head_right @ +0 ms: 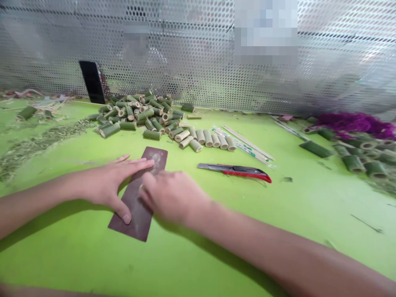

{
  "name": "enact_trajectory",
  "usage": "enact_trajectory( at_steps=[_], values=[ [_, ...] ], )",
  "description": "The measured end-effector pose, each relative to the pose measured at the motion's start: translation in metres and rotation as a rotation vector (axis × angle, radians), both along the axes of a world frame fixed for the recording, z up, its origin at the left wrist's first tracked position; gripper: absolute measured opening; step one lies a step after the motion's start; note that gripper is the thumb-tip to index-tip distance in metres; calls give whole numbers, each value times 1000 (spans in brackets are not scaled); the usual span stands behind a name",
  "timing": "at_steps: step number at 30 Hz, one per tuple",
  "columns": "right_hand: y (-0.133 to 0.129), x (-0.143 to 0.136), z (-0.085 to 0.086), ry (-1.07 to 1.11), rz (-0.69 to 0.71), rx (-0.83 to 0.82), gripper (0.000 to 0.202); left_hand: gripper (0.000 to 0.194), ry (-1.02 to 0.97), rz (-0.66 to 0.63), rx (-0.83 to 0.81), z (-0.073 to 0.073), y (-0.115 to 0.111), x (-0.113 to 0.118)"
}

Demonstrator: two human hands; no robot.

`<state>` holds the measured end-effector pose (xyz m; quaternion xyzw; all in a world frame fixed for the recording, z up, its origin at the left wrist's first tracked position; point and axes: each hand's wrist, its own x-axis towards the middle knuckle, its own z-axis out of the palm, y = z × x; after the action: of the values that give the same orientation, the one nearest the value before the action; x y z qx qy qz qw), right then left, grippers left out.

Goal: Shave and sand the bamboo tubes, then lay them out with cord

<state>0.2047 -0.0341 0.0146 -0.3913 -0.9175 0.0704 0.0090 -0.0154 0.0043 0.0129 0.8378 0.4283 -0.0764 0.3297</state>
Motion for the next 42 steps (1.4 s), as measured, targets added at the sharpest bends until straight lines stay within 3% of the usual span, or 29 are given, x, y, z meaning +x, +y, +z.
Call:
enact_trajectory(
  at_steps=[4, 9, 15, 19, 23, 28, 33, 38, 42],
  values=[
    [-2, 1, -6, 55, 193, 40, 31, 139, -10, -34, 19, -1, 1, 0],
    [10, 5, -7, -23, 76, 141, 19, 141, -56, -63, 65, -5, 3, 0],
    [5, 1, 3, -143, 119, 1, 17, 145, -33, -47, 65, -5, 2, -1],
    [5, -2, 4, -143, -58, 8, 21, 146, -4, -9, 56, -4, 0, 0],
    [4, -3, 2, -98, 79, -38, 17, 143, 8, -22, 61, -3, 0, 0],
    [5, 0, 0, -82, -81, 23, 23, 145, 21, -21, 93, -3, 0, 0],
    [-6, -2, -3, 8, 154, 8, 22, 144, 55, -6, 68, -3, -1, 1],
    [7, 1, -2, -6, 11, 129, 22, 144, -23, -41, 108, -4, 1, 1],
    [7, 1, -3, -50, 24, 51, 20, 143, -24, -46, 92, -3, 1, 1]
  ],
)
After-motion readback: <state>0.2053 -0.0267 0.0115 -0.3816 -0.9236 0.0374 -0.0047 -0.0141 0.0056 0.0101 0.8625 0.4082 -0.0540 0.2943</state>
